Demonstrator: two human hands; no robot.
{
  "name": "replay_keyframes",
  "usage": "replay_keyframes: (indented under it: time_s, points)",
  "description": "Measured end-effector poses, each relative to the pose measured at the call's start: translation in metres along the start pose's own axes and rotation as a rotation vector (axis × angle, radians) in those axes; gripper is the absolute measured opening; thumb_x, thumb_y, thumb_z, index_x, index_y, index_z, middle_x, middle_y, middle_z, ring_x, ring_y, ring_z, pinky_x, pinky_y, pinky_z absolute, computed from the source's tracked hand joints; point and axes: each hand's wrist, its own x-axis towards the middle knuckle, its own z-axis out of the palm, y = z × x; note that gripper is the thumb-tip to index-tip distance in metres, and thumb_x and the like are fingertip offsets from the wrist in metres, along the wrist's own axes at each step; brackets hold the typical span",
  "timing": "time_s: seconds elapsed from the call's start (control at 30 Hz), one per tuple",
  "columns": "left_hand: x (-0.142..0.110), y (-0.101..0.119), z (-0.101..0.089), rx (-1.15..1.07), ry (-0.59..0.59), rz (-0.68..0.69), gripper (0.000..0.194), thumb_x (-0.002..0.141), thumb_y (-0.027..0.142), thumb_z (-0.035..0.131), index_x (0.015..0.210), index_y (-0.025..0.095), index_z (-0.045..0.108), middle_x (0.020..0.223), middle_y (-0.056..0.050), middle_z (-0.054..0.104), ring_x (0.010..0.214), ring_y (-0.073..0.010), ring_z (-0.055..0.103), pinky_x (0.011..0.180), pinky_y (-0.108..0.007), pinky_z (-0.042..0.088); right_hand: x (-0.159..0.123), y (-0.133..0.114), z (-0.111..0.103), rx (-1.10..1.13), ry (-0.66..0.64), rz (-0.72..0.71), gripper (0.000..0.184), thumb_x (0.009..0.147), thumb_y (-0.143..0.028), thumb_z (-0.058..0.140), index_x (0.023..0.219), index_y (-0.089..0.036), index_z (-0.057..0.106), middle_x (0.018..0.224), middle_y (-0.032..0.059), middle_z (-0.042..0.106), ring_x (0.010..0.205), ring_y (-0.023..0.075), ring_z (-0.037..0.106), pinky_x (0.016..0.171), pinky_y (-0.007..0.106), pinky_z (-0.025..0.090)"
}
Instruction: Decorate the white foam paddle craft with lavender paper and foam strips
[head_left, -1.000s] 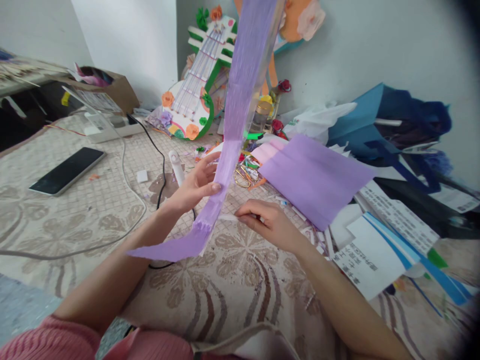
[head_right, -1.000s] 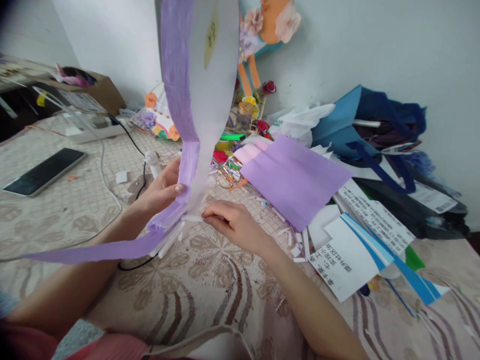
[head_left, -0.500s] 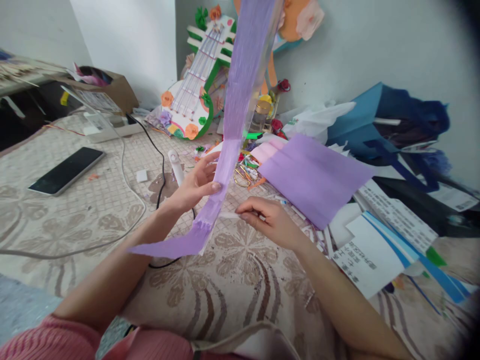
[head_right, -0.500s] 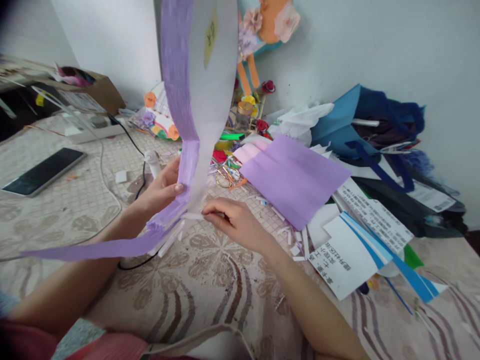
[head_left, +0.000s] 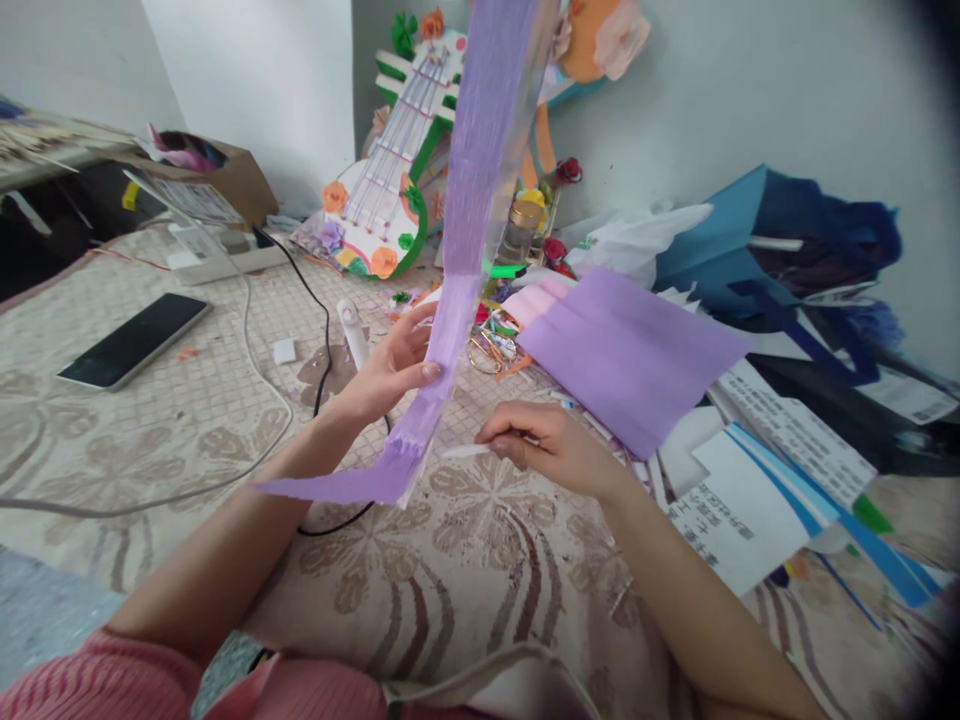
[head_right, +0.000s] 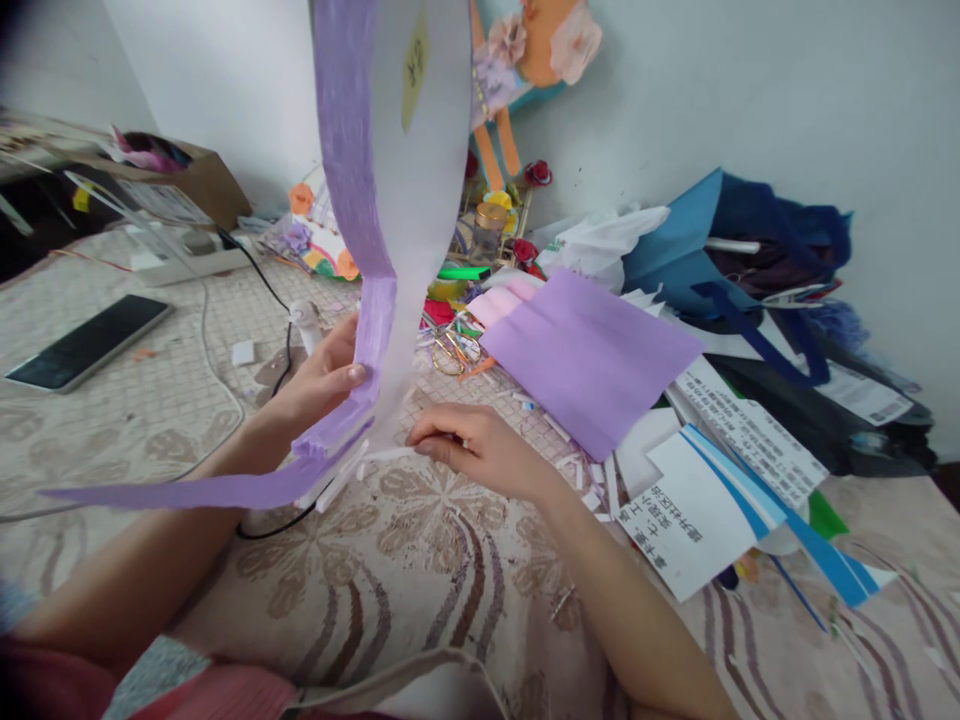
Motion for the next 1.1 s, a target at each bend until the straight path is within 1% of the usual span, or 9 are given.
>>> replay_keyframes:
  time_s: [0.1, 0.17, 0.33, 0.43, 0.57, 0.67, 0.77, 0.97, 1.1]
  points:
    - [-0.001, 0.002, 0.001, 0.0, 0.009, 0.01, 0.076, 0.074, 0.051, 0.078, 0.139, 0.027, 0.046, 0.128, -0.009, 0.063, 0.118, -0.0318, 0.06, 0.099, -0.047, 0.048, -0.003, 0.004, 0.0, 0.259, 0.05, 0.131, 0.02, 0.099, -0.037, 0.052, 0.103, -0.02, 0.061, 0.066, -0.0047, 0.06, 0.049, 0.0066, 0.052, 0.046, 0.018, 0.04]
    - [-0.001, 0.002, 0.001, 0.001, 0.015, 0.01, 0.076, 0.074, 0.051, 0.078, 0.139, 0.027, 0.046, 0.129, -0.009, 0.063, 0.118, -0.0317, 0.06, 0.099, -0.047, 0.048, -0.003, 0.007, 0.002, 0.386, 0.118, 0.177, 0.021, 0.097, -0.039, 0.054, 0.108, -0.022, 0.058, 0.063, -0.0068, 0.058, 0.045, 0.0057, 0.049, 0.042, 0.017, 0.038]
    - [0.0, 0.001, 0.001, -0.007, 0.04, 0.024, 0.076, 0.073, 0.051, 0.079, 0.138, 0.027, 0.047, 0.132, -0.01, 0.061, 0.123, -0.0326, 0.057, 0.102, -0.049, 0.047, 0.0, 0.011, 0.002, 0.519, 0.306, 0.182, 0.02, 0.089, -0.039, 0.067, 0.092, -0.021, 0.058, 0.061, -0.0083, 0.054, 0.044, 0.004, 0.045, 0.04, 0.015, 0.036]
    - [0.0, 0.0, 0.0, -0.001, 0.075, 0.031, 0.077, 0.072, 0.053, 0.079, 0.138, 0.027, 0.048, 0.132, -0.01, 0.061, 0.125, -0.0336, 0.055, 0.103, -0.049, 0.047, 0.002, 0.011, 0.001, 0.586, 0.376, 0.181, 0.024, 0.085, -0.04, 0.071, 0.084, -0.02, 0.059, 0.058, -0.0093, 0.049, 0.043, 0.003, 0.041, 0.039, 0.015, 0.033]
    - [0.0, -0.001, -0.001, 0.009, 0.096, 0.023, 0.079, 0.072, 0.054, 0.078, 0.139, 0.028, 0.046, 0.13, -0.01, 0.062, 0.124, -0.0339, 0.056, 0.099, -0.048, 0.049, 0.005, 0.01, -0.001, 0.657, 0.445, 0.223, 0.03, 0.081, -0.045, 0.074, 0.082, -0.018, 0.061, 0.057, -0.0081, 0.052, 0.044, 0.0046, 0.048, 0.041, 0.017, 0.039]
    - [0.0, -0.003, -0.002, 0.023, 0.101, 0.05, 0.079, 0.072, 0.054, 0.078, 0.139, 0.027, 0.045, 0.129, -0.01, 0.061, 0.122, -0.0334, 0.057, 0.099, -0.047, 0.049, 0.005, 0.009, -0.003, 0.659, 0.456, 0.229, 0.031, 0.076, -0.044, 0.079, 0.087, -0.018, 0.066, 0.065, -0.0042, 0.062, 0.051, 0.008, 0.06, 0.046, 0.02, 0.049]
    - [0.001, -0.005, -0.003, 0.038, 0.104, 0.078, 0.079, 0.071, 0.056, 0.078, 0.138, 0.027, 0.046, 0.128, -0.01, 0.06, 0.121, -0.0326, 0.057, 0.1, -0.047, 0.048, 0.003, 0.007, -0.004, 0.59, 0.484, 0.226, 0.028, 0.077, -0.04, 0.079, 0.09, -0.018, 0.069, 0.071, -0.0014, 0.068, 0.057, 0.011, 0.066, 0.049, 0.023, 0.054]
    - [0.003, -0.007, -0.004, 0.036, 0.105, 0.112, 0.078, 0.07, 0.056, 0.079, 0.135, 0.026, 0.048, 0.127, -0.01, 0.061, 0.119, -0.0301, 0.058, 0.099, -0.043, 0.048, -0.006, -0.005, -0.004, 0.51, 0.483, 0.094, 0.016, 0.084, -0.031, 0.073, 0.096, -0.02, 0.069, 0.069, -0.001, 0.07, 0.062, 0.0124, 0.068, 0.057, 0.025, 0.058]
    - [0.002, -0.006, -0.003, 0.026, 0.123, 0.104, 0.078, 0.07, 0.055, 0.079, 0.135, 0.025, 0.049, 0.126, -0.01, 0.061, 0.118, -0.0301, 0.058, 0.099, -0.044, 0.048, -0.008, -0.012, -0.004, 0.487, 0.507, 0.098, 0.013, 0.082, -0.027, 0.076, 0.091, -0.021, 0.069, 0.067, -0.0038, 0.063, 0.056, 0.0098, 0.064, 0.052, 0.023, 0.055]
